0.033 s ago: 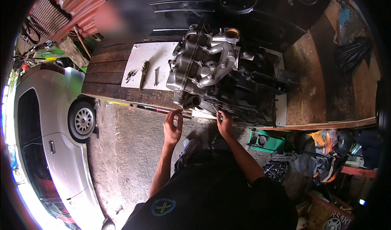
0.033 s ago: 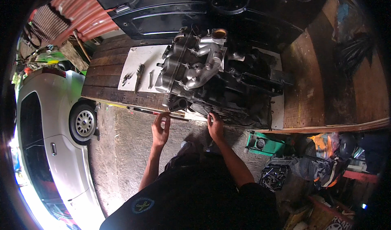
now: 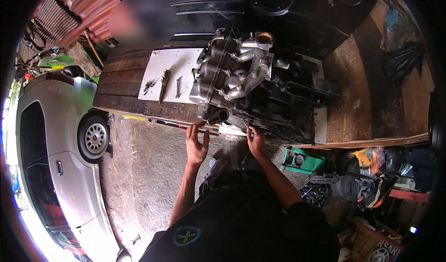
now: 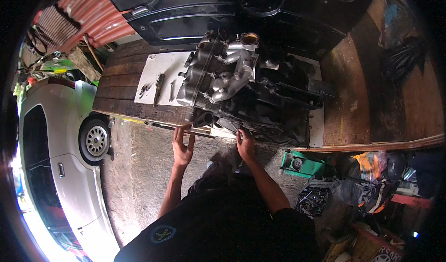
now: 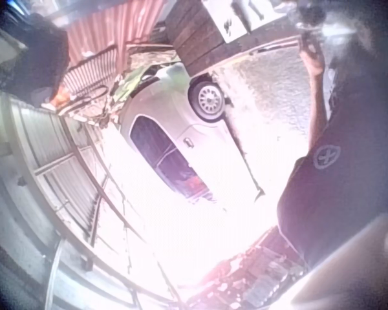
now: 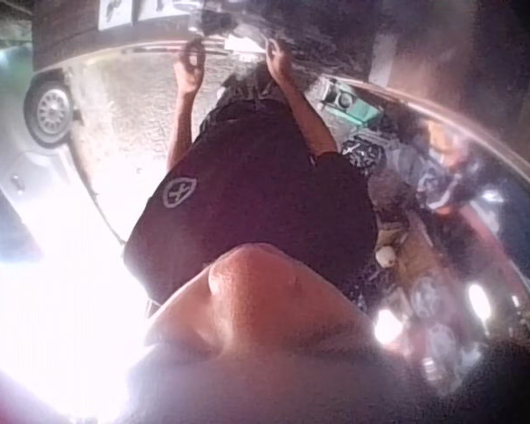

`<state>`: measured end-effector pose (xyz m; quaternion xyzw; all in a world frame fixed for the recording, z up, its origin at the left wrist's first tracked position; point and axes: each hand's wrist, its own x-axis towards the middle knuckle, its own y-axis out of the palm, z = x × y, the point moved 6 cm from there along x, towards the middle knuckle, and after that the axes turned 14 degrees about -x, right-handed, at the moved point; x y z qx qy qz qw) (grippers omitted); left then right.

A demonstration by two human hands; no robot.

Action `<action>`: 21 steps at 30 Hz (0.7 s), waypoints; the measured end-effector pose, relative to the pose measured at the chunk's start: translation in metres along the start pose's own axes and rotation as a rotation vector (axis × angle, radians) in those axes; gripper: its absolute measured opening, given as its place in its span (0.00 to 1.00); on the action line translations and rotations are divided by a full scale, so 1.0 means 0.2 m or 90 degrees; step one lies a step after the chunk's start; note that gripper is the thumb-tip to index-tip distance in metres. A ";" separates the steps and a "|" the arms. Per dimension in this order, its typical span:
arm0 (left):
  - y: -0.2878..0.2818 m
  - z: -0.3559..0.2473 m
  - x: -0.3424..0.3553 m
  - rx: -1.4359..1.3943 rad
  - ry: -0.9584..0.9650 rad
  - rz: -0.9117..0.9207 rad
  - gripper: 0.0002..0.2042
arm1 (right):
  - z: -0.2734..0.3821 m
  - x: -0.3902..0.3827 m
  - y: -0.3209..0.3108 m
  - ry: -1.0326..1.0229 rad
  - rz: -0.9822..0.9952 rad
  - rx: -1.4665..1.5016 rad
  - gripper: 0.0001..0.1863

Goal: The person stands at a workbench and repeatedly touches and points at various parts of a disassembled engine block, including the exhaust manifold and cylinder head. The person handles small metal parts and tools on the bench but does not complete a visible repair or assembly step.

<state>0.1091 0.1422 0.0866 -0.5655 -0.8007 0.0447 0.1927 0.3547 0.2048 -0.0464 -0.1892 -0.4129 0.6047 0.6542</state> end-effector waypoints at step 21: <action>0.10 0.02 0.16 0.079 0.120 0.105 0.22 | 0.49 0.30 -0.42 -0.256 0.209 -0.353 0.04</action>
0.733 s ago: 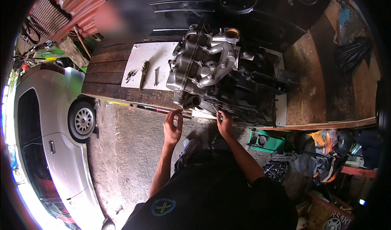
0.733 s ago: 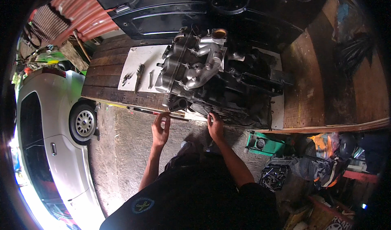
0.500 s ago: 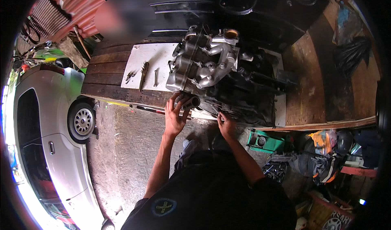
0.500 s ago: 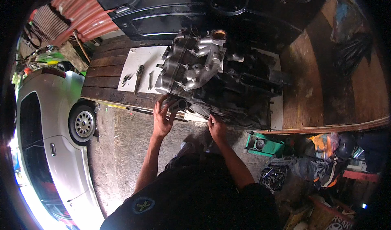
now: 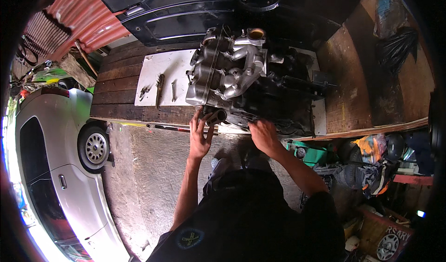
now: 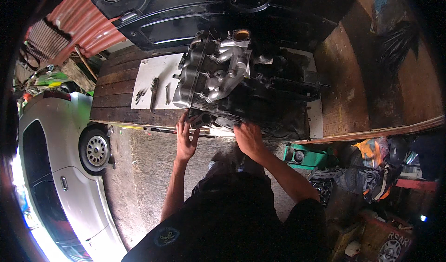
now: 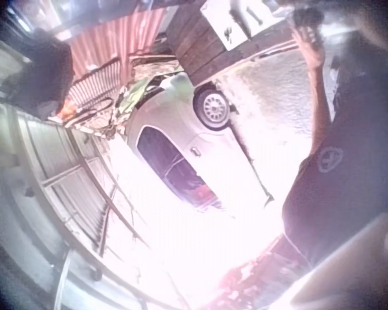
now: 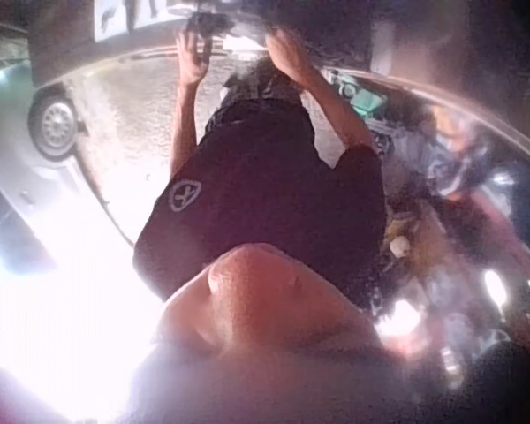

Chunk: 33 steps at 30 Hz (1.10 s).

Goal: The person stands at a workbench and repeatedly touches and points at various parts of a disassembled engine block, including the exhaust manifold and cylinder head. The person handles small metal parts and tools on the bench but does not complete a visible repair or assembly step.

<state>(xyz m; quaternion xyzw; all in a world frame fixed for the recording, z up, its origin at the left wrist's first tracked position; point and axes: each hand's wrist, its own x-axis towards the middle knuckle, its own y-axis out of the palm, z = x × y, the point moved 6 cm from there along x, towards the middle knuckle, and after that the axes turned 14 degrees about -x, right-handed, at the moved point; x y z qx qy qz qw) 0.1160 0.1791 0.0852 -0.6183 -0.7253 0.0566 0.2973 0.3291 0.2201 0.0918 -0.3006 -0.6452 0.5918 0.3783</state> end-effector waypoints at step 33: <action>0.04 0.00 -0.03 -0.013 0.019 -0.016 0.26 | -0.07 -0.21 0.61 0.220 -0.168 0.347 0.10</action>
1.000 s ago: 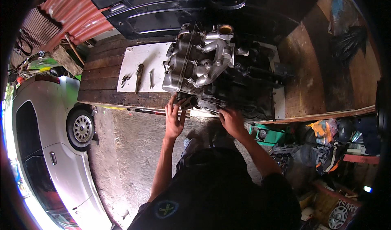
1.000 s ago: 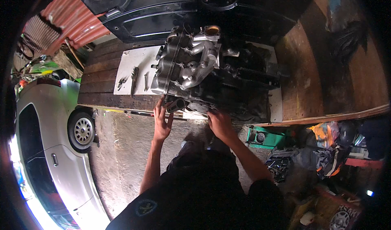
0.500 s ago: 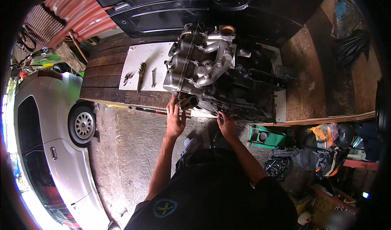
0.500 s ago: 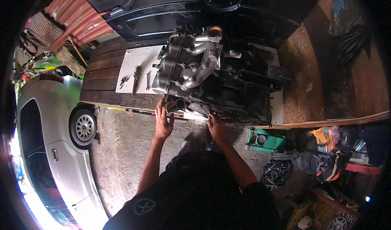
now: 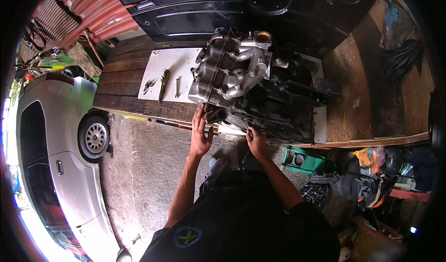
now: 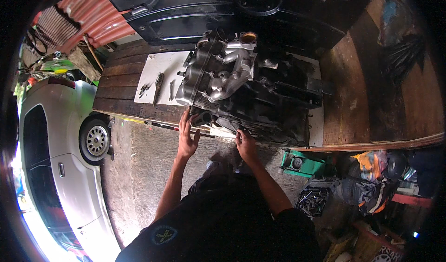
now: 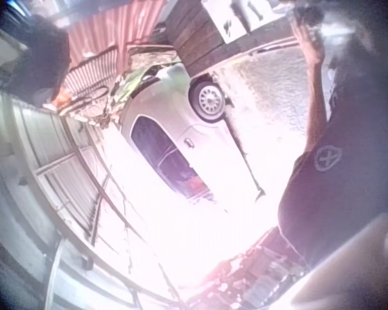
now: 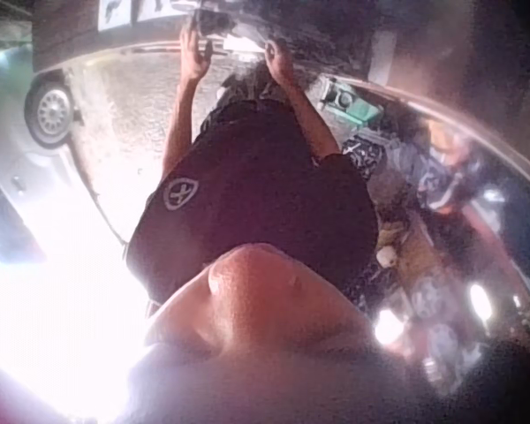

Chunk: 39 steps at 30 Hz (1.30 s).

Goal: The person stands at a workbench and repeatedly touches and points at various parts of a disassembled engine block, including the exhaust manifold and cylinder head. The person handles small metal parts and tools on the bench but does not complete a visible repair or assembly step.

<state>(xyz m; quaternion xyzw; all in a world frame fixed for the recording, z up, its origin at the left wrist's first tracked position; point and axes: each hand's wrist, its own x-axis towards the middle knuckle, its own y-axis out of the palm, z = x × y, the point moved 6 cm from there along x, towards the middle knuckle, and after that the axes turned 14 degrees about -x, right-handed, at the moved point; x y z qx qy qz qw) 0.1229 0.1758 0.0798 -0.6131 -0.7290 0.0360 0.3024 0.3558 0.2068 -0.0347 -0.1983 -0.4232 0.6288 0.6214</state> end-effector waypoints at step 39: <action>-0.03 0.01 0.01 -0.053 0.013 -0.015 0.30 | -0.09 0.01 0.22 -0.046 -0.053 0.011 0.11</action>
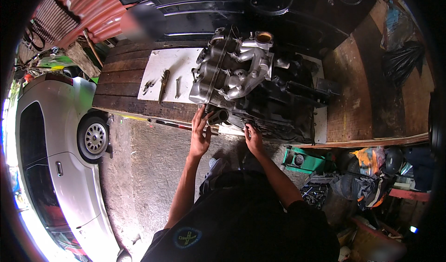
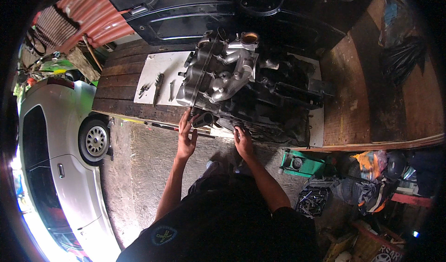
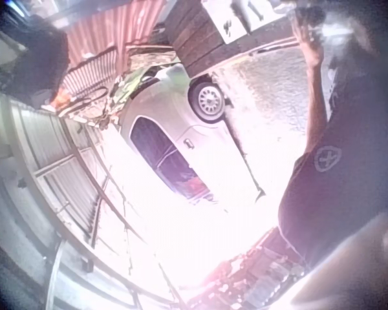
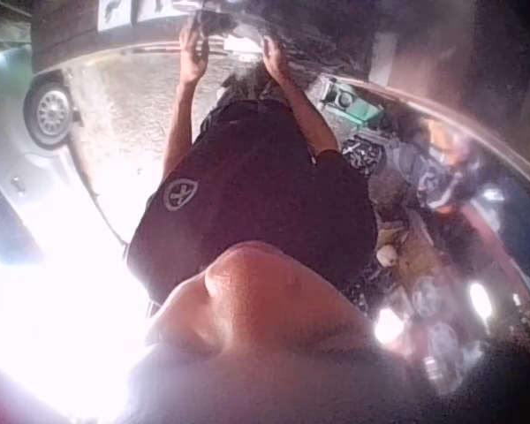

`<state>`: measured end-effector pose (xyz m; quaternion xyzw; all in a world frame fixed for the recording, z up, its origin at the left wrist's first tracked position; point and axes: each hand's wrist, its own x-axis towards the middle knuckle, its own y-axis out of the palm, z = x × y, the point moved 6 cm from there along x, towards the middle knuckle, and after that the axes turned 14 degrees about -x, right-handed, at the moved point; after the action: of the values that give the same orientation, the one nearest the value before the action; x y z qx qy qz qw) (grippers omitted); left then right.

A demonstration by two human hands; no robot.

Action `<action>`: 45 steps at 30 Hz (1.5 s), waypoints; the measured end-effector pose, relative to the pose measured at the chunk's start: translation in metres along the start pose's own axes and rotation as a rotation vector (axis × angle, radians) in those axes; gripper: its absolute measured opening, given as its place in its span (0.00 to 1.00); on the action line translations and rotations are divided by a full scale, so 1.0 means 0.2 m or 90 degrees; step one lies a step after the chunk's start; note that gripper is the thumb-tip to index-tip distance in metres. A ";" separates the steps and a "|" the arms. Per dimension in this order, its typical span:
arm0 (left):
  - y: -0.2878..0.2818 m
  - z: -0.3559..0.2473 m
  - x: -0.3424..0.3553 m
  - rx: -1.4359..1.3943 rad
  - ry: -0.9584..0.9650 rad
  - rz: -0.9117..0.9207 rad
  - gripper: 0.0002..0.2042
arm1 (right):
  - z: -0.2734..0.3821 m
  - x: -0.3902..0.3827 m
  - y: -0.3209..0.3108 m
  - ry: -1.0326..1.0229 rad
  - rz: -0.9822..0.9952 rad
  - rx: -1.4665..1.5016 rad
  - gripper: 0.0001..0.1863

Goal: The person stands at a workbench and repeatedly touches and points at various parts of a disassembled engine block, including the exhaust manifold and cylinder head. The person handles small metal parts and tools on the bench but does not complete a visible repair or assembly step.

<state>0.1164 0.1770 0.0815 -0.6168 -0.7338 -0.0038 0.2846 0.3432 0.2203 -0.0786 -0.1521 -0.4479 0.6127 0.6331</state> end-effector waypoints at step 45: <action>-0.01 -0.01 0.00 -0.007 0.000 0.007 0.27 | 0.33 0.19 -0.47 -0.155 0.090 -0.363 0.15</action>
<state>0.1163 0.1762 0.0843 -0.6226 -0.7303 -0.0058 0.2811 0.3480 0.2123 0.0430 -0.2797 -0.6625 0.5186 0.4626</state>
